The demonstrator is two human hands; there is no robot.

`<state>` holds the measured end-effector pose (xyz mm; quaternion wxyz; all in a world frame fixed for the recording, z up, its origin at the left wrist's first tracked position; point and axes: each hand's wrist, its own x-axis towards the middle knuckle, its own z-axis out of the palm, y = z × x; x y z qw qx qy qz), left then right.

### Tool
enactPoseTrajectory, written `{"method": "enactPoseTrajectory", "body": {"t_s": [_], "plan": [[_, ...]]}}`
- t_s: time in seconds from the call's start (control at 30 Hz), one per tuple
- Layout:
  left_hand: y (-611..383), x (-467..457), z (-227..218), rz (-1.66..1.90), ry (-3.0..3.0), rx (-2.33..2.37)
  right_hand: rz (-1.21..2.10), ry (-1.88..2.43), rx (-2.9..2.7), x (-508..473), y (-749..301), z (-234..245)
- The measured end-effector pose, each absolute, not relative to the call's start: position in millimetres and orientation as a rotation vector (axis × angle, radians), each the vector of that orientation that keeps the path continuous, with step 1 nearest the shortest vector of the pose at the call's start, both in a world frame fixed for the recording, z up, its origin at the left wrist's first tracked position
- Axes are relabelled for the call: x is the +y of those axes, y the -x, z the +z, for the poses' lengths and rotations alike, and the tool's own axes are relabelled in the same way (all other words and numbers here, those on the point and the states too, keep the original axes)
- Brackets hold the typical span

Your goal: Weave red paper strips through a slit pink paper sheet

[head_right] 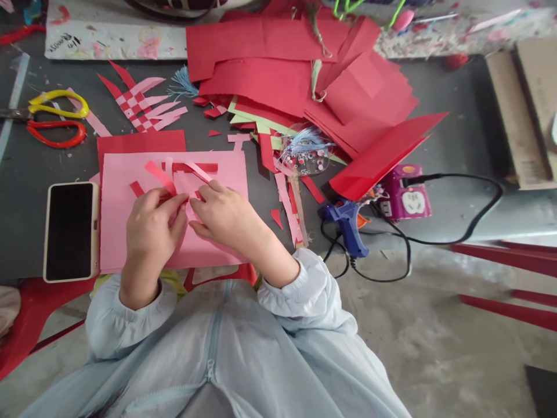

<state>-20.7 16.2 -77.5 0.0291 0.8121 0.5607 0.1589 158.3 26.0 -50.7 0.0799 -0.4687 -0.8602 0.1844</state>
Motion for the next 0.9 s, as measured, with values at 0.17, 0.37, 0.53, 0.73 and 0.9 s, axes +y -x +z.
{"method": "enactPoseTrajectory", "body": {"t_s": [0.17,0.37,0.53,0.73,0.9], "plan": [[16,15,-75,0.479,-2.531,1.756,0.572,1.478,-2.387,32,-177,-47],[3,14,-67,0.273,-2.408,1.836,0.465,1.795,-2.137,39,-192,-48],[-14,15,-53,-0.009,-2.343,1.912,0.402,1.846,-2.185,40,-181,-58],[-33,18,-37,-0.213,-2.229,1.999,0.343,1.854,-2.233,41,-172,-63],[-41,21,-35,-0.246,-2.215,2.027,0.352,1.875,-2.196,42,-173,-58]]}}
